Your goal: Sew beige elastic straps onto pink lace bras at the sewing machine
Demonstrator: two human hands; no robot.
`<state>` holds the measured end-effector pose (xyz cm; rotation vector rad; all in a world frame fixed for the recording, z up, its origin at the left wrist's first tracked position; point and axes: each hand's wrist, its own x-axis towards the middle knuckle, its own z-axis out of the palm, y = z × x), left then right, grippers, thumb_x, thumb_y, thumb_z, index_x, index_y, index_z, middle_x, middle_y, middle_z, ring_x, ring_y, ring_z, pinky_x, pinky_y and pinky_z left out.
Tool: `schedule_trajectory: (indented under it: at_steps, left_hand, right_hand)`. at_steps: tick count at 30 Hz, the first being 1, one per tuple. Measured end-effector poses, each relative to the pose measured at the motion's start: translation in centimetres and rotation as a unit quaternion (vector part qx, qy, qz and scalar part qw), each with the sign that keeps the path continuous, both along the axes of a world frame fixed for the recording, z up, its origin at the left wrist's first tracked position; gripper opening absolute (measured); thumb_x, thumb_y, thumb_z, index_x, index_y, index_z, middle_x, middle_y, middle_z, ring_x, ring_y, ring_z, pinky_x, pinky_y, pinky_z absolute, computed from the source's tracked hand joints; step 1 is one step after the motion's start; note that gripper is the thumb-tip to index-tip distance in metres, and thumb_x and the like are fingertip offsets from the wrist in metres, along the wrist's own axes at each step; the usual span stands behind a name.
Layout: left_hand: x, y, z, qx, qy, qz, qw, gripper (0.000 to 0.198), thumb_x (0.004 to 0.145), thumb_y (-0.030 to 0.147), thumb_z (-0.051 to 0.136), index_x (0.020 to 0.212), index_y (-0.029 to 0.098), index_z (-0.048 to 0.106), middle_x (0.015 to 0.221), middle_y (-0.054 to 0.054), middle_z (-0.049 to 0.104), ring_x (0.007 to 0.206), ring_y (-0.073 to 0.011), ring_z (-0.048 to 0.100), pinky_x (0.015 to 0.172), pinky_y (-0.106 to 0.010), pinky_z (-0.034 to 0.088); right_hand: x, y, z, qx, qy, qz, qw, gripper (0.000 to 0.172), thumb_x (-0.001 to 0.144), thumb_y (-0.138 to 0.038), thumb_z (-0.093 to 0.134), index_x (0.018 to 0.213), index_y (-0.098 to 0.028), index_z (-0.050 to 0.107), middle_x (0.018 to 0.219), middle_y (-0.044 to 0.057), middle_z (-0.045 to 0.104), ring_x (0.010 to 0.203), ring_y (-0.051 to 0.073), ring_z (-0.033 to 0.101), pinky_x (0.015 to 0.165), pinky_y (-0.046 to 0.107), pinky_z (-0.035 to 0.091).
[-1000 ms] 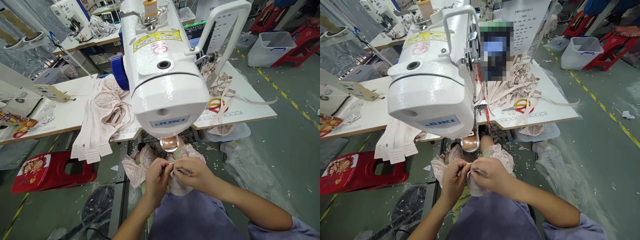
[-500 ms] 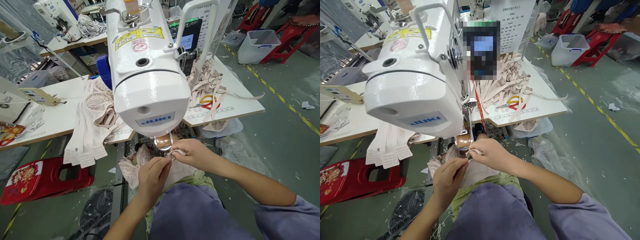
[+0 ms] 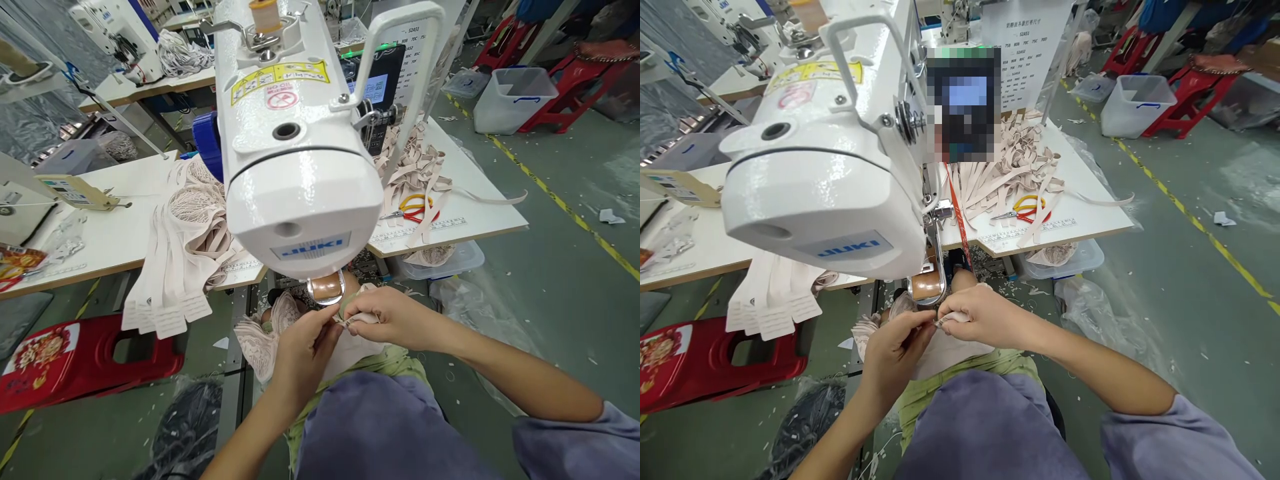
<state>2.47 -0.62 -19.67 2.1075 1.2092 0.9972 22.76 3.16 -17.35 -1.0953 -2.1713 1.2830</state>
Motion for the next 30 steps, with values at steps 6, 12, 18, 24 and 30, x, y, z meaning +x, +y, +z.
schedule_trajectory:
  at_steps: [6,12,18,24,30]
  left_hand:
    - [0.0,0.2,0.2,-0.006,0.111,-0.033,0.993,0.031,0.102,0.026,0.039,0.089,0.017,0.066,0.072,-0.002,0.066,0.063,-0.0152,0.063,0.054,-0.024,0.042]
    - [0.8,0.1,-0.3,-0.018,0.09,0.056,0.994,0.025,0.101,0.025,0.042,0.088,0.019,0.062,0.077,-0.002,0.069,0.067,-0.0155,0.065,0.056,-0.024,0.041]
    - [-1.4,1.8,-1.5,0.16,0.18,0.091,0.966,0.017,0.1,0.022,0.05,0.113,0.021,0.061,0.066,0.003,0.066,0.056,-0.0127,0.059,0.051,-0.024,0.035]
    - [-3.6,3.6,-2.3,0.349,0.267,0.0,0.898,0.035,0.093,0.005,0.046,0.122,0.019,0.059,0.072,0.001,0.065,0.058,-0.0135,0.056,0.056,-0.027,0.037]
    - [-2.1,3.3,-0.5,0.326,0.332,0.023,0.885,0.032,0.094,0.006,0.039,0.112,0.017,0.063,0.057,0.003,0.053,0.048,-0.0147,0.051,0.045,-0.03,0.029]
  right_hand:
    - [0.1,-0.8,-0.9,0.065,-0.001,0.003,0.998,0.014,0.092,-0.025,0.058,0.091,-0.021,0.071,0.083,0.0,0.074,0.073,0.014,0.063,0.066,0.025,0.038]
    - [-0.9,-0.1,-1.7,0.252,-0.006,-0.063,0.966,0.017,0.091,-0.024,0.053,0.083,-0.02,0.068,0.073,0.003,0.065,0.073,0.017,0.056,0.067,0.027,0.036]
    - [-2.2,3.8,0.8,0.133,-0.103,-0.032,0.985,0.021,0.079,-0.014,0.052,0.059,-0.018,0.051,0.06,-0.003,0.05,0.057,0.011,0.039,0.057,0.027,0.023]
    - [-2.6,4.1,1.8,0.153,-0.153,-0.039,0.976,0.031,0.082,-0.014,0.052,0.055,-0.019,0.036,0.055,-0.004,0.039,0.054,0.011,0.03,0.056,0.03,0.017]
    - [-2.0,2.6,0.0,0.219,-0.103,-0.086,0.966,0.017,0.09,-0.023,0.056,0.078,-0.02,0.067,0.079,0.005,0.063,0.076,0.02,0.054,0.067,0.03,0.037]
